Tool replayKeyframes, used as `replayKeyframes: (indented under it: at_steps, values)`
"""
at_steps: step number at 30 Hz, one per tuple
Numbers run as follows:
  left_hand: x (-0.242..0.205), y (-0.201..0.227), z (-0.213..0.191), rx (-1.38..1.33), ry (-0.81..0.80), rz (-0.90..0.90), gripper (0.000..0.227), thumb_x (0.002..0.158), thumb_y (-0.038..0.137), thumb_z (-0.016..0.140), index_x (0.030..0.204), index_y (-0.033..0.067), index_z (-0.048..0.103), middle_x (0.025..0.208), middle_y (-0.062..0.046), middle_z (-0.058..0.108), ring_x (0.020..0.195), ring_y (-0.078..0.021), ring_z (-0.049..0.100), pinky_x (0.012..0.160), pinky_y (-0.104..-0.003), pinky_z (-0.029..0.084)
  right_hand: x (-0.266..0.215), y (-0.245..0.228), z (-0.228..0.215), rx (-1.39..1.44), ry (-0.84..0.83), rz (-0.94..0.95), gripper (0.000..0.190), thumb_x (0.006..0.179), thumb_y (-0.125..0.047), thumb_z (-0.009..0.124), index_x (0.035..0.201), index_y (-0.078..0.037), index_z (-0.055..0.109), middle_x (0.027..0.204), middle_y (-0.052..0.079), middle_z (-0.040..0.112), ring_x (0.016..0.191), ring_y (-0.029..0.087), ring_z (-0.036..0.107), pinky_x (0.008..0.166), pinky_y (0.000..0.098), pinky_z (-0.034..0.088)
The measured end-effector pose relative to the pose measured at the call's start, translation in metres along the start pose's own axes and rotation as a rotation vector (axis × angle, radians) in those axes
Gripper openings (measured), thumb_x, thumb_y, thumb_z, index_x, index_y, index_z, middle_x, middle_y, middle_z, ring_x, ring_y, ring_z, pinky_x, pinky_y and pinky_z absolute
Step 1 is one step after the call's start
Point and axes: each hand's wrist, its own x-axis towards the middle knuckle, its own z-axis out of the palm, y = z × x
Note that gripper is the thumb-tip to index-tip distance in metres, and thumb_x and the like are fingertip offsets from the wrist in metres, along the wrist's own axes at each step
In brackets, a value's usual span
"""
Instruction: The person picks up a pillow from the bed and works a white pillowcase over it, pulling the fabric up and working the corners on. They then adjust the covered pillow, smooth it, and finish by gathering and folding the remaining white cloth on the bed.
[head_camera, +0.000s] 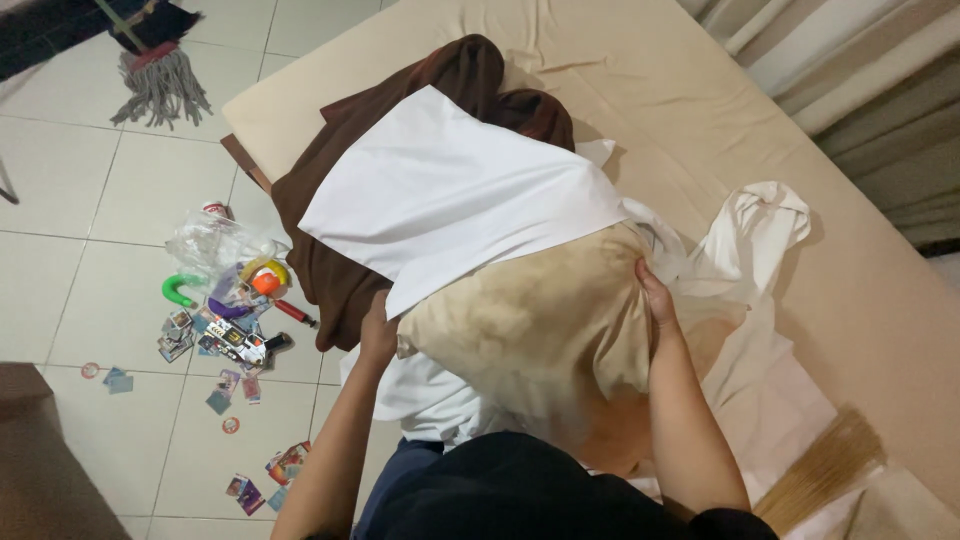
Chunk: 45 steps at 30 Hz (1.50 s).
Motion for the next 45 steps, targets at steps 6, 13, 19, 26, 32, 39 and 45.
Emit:
replayKeyframes:
  at_steps: [6, 13, 19, 26, 32, 39, 45]
  values:
    - [-0.007, 0.042, 0.031, -0.790, -0.191, -0.280, 0.052, 0.102, 0.018, 0.042, 0.154, 0.0140, 0.039, 0.137, -0.009, 0.061, 0.117, -0.0203, 0.061, 0.093, -0.035, 0.051, 0.023, -0.005, 0.024, 0.049, 0.026, 0.046, 0.060, 0.103, -0.050, 0.051, 0.142, -0.005, 0.056, 0.128, 0.014, 0.069, 0.109, 0.030, 0.068, 0.096, 0.0442, 0.055]
    - [-0.010, 0.041, 0.050, -0.871, -0.126, -0.409, 0.057, 0.107, 0.044, 0.034, 0.153, 0.0113, 0.040, 0.135, -0.006, 0.061, 0.111, -0.0155, 0.064, 0.085, -0.031, 0.055, 0.053, 0.044, 0.029, -0.663, 0.417, -0.293, 0.065, 0.094, -0.047, 0.063, 0.142, -0.005, 0.052, 0.133, 0.016, 0.065, 0.119, 0.031, 0.064, 0.100, 0.0427, 0.051]
    - [-0.015, 0.047, 0.062, -0.714, -0.120, -0.387, 0.050, 0.108, 0.034, 0.037, 0.150, 0.0078, 0.046, 0.126, -0.013, 0.066, 0.101, -0.0217, 0.064, 0.082, -0.036, 0.054, 0.021, 0.141, 0.084, -1.513, 0.128, -0.486, 0.095, 0.078, -0.053, 0.081, 0.152, -0.010, 0.038, 0.147, 0.026, 0.045, 0.136, 0.043, 0.043, 0.112, 0.0507, 0.036]
    - [-0.020, 0.038, 0.090, -0.225, -0.063, -0.030, 0.044, 0.102, 0.020, 0.049, 0.144, 0.0058, 0.052, 0.113, -0.026, 0.071, 0.101, -0.0384, 0.070, 0.086, -0.046, 0.054, -0.031, 0.173, 0.157, -1.790, 0.195, -0.430, 0.131, 0.061, -0.056, 0.091, 0.160, -0.013, 0.017, 0.159, 0.034, 0.012, 0.147, 0.056, 0.011, 0.116, 0.0646, 0.011]
    - [-0.022, 0.123, 0.060, 0.175, -0.151, 0.110, 0.037, 0.094, 0.018, 0.058, 0.128, 0.0018, 0.056, 0.100, -0.028, 0.070, 0.092, -0.0492, 0.065, 0.079, -0.057, 0.049, 0.007, 0.142, 0.092, -1.495, 0.131, -0.817, 0.078, 0.085, -0.015, 0.074, 0.157, -0.018, 0.044, 0.148, 0.021, 0.053, 0.135, 0.042, 0.050, 0.113, 0.0476, 0.039]
    - [-0.015, 0.223, 0.006, 0.173, 0.274, 0.591, 0.040, 0.076, 0.005, 0.064, 0.114, -0.0005, 0.052, 0.106, -0.026, 0.062, 0.097, -0.0460, 0.058, 0.081, -0.052, 0.046, -0.069, 0.014, 0.178, -1.404, -0.039, -0.709, 0.077, 0.079, 0.003, 0.068, 0.151, -0.022, 0.052, 0.128, 0.019, 0.063, 0.118, 0.038, 0.063, 0.098, 0.0421, 0.052]
    - [-0.030, 0.276, -0.033, -0.122, 0.132, 0.621, 0.031, 0.084, 0.000, 0.066, 0.113, 0.0018, 0.056, 0.105, -0.019, 0.062, 0.100, -0.0423, 0.060, 0.083, -0.048, 0.048, -0.122, -0.028, 0.201, -1.560, -0.232, -0.635, 0.077, 0.072, -0.003, 0.075, 0.145, -0.019, 0.057, 0.123, 0.019, 0.068, 0.109, 0.037, 0.068, 0.089, 0.0401, 0.054]
